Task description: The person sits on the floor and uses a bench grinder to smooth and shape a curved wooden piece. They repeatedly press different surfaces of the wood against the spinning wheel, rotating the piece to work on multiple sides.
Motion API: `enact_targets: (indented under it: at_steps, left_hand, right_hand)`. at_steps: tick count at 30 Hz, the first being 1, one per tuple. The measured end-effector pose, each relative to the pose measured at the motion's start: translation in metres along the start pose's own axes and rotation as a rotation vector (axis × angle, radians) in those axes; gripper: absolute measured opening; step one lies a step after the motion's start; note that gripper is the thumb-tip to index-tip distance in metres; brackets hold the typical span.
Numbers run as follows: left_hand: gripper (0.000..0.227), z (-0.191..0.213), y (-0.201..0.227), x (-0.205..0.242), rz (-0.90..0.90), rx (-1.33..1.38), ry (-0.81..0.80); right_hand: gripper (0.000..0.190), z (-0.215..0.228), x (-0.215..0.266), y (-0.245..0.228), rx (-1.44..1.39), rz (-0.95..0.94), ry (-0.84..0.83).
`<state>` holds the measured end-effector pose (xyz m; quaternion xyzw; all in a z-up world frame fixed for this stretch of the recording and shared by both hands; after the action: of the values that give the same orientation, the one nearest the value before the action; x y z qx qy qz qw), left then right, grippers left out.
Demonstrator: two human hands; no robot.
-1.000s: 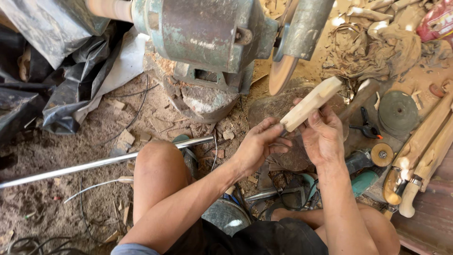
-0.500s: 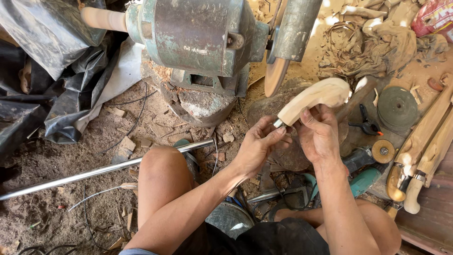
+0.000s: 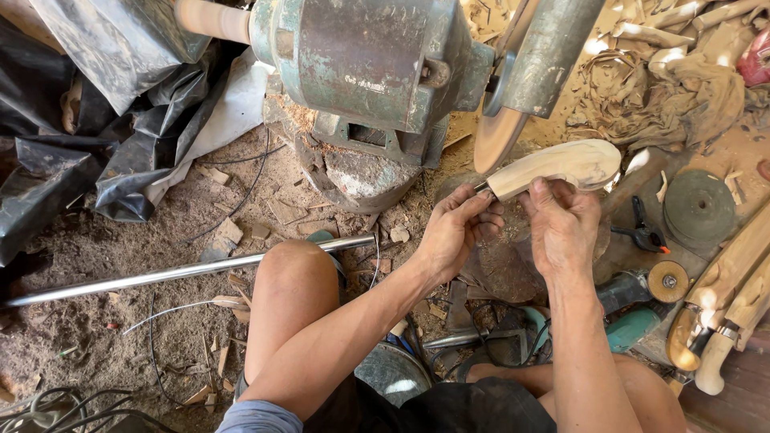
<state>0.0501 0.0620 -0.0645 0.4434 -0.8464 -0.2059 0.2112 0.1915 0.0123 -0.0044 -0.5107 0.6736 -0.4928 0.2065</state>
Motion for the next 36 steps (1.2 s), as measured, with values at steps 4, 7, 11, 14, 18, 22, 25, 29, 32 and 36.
enact_targets:
  at_steps: [4, 7, 11, 14, 18, 22, 25, 29, 32, 36]
  left_hand:
    - [0.013, 0.0, 0.002, -0.006, 0.0, -0.003, 0.017]
    - [0.014, 0.0, 0.003, -0.006, -0.001, -0.001, 0.017]
    - [0.015, -0.001, 0.006, -0.008, -0.002, -0.007, 0.03]
    - [0.015, -0.001, 0.007, -0.009, 0.005, -0.01, 0.043]
    - [0.014, 0.0, 0.009, -0.008, 0.006, -0.007, 0.046]
    - [0.014, 0.001, 0.011, -0.005, -0.002, 0.028, 0.055]
    - [0.014, 0.005, 0.013, 0.0, 0.004, 0.038, 0.079]
    - [0.015, 0.012, 0.015, 0.006, 0.008, 0.026, 0.099]
    - [0.015, 0.017, 0.016, 0.009, 0.006, 0.037, 0.117]
    - [0.016, 0.025, 0.016, 0.015, 0.016, 0.04, 0.151]
  right_hand:
    - [0.033, -0.002, -0.005, -0.002, 0.053, 0.023, 0.043]
    - [0.036, -0.006, -0.007, -0.004, 0.09, 0.046, 0.061]
    - [0.037, -0.011, -0.009, -0.006, 0.105, 0.066, 0.058]
    - [0.035, -0.01, -0.011, -0.005, 0.104, 0.058, 0.06]
    - [0.038, -0.01, -0.012, -0.003, 0.109, 0.077, 0.058]
    - [0.039, -0.011, -0.013, 0.001, 0.142, 0.099, 0.058]
    - [0.036, -0.013, -0.013, 0.004, 0.17, 0.081, 0.044]
    - [0.036, -0.017, -0.011, 0.011, 0.188, 0.076, 0.043]
    - [0.036, -0.02, -0.011, 0.016, 0.198, 0.069, 0.043]
    - [0.037, -0.02, -0.01, 0.025, 0.227, 0.052, 0.046]
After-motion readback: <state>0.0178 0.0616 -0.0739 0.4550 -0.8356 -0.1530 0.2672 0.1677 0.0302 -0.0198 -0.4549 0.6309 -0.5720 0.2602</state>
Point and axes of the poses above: each hand's wrist, its own x-axis away from the middle knuckle, its own z-axis out of the back of the hand, y = z × x, the point moved 4 cm from there along -x, towards the middle knuckle, and after that the axes turned 13 degrees about -z, right-handed, at the moved point
